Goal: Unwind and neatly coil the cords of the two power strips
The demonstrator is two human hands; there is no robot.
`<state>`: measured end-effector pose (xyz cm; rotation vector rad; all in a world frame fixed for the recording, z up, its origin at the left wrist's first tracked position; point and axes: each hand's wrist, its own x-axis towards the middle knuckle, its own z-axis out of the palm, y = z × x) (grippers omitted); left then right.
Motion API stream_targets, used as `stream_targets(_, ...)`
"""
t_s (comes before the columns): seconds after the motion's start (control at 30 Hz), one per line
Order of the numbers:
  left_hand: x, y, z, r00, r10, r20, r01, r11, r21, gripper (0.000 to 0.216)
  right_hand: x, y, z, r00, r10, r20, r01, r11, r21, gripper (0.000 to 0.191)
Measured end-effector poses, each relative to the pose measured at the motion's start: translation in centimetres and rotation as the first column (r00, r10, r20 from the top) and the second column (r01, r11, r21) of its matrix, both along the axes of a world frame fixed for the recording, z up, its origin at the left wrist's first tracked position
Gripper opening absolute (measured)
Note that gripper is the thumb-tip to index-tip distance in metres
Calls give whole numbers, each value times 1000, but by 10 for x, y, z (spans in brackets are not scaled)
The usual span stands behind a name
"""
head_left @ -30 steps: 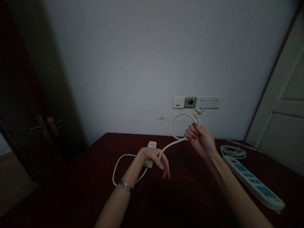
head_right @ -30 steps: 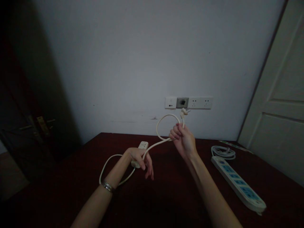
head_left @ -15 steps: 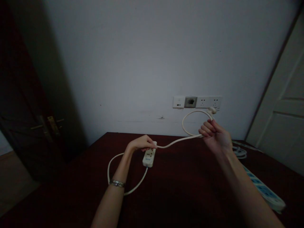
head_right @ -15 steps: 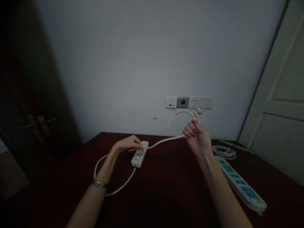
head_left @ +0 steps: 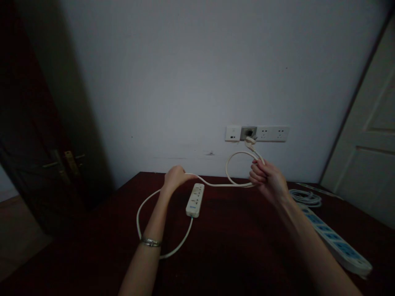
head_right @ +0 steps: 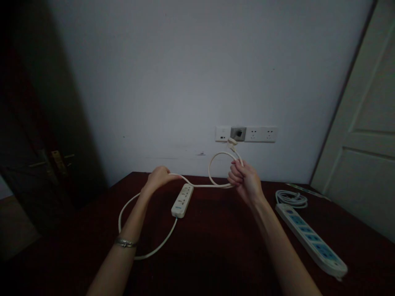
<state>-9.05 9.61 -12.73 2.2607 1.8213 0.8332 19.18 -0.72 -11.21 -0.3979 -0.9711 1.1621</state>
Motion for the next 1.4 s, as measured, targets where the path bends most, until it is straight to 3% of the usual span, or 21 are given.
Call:
stream_targets(0.07,-13,4,-4,983,-142,112,161,971,-177,55,9,-1,1,997,-2,-78,4,1000,29,6)
stream_targets(0.13,-27,8,-8,932,-235,276,317,898,-304,53,18,-1,1,988,4,-157,2,999,39,5)
stream_targets(0.23,-44,13,-12,820,-282,499,501,776,-384,48,27,-1,2,973,10,-232,-3,1000,30,8)
stream_targets(0.3,-49,15,-13,767,-285,575,559,737,-381,45,28,-1,2,969,22,-245,-16,1000,24,11)
stream_targets(0.43,-44,15,-15,793,-309,525,528,777,-341,40,21,0,2,975,56,-216,-55,998,12,11)
stream_targets(0.5,-37,14,-17,813,-345,468,533,764,-363,40,17,-1,2,976,63,-207,-61,998,15,9)
stream_targets(0.73,-13,9,-24,756,-503,420,643,447,-622,40,3,-7,5,959,64,-278,-55,998,39,6)
stream_targets(0.87,1,1,-17,747,-601,284,608,446,-657,42,-6,-10,7,951,45,-305,-30,998,53,5)
stream_targets(0.97,16,-12,-8,679,-712,177,627,439,-643,48,-11,-12,8,950,37,-311,-19,998,60,5)
stream_targets(1.03,28,-23,-1,596,-769,232,686,337,-645,54,-12,-13,8,949,31,-313,-11,998,66,6)
stream_targets(1.1,39,-35,3,484,-807,337,749,183,-637,55,-13,-14,9,949,21,-316,2,997,74,6)
stream_targets(1.17,48,-43,5,370,-829,418,790,44,-612,50,-13,-15,10,947,9,-320,17,997,78,9)
stream_targets(1.23,53,-46,3,303,-821,485,805,-51,-591,41,-13,-17,12,944,-2,-331,28,997,74,12)
stream_targets(1.3,55,-44,-1,303,-787,537,811,-83,-580,35,-11,-19,14,936,-12,-351,37,997,64,14)
stream_targets(1.4,56,-36,-12,351,-742,571,832,-32,-554,31,-5,-21,17,923,-42,-383,72,995,65,16)
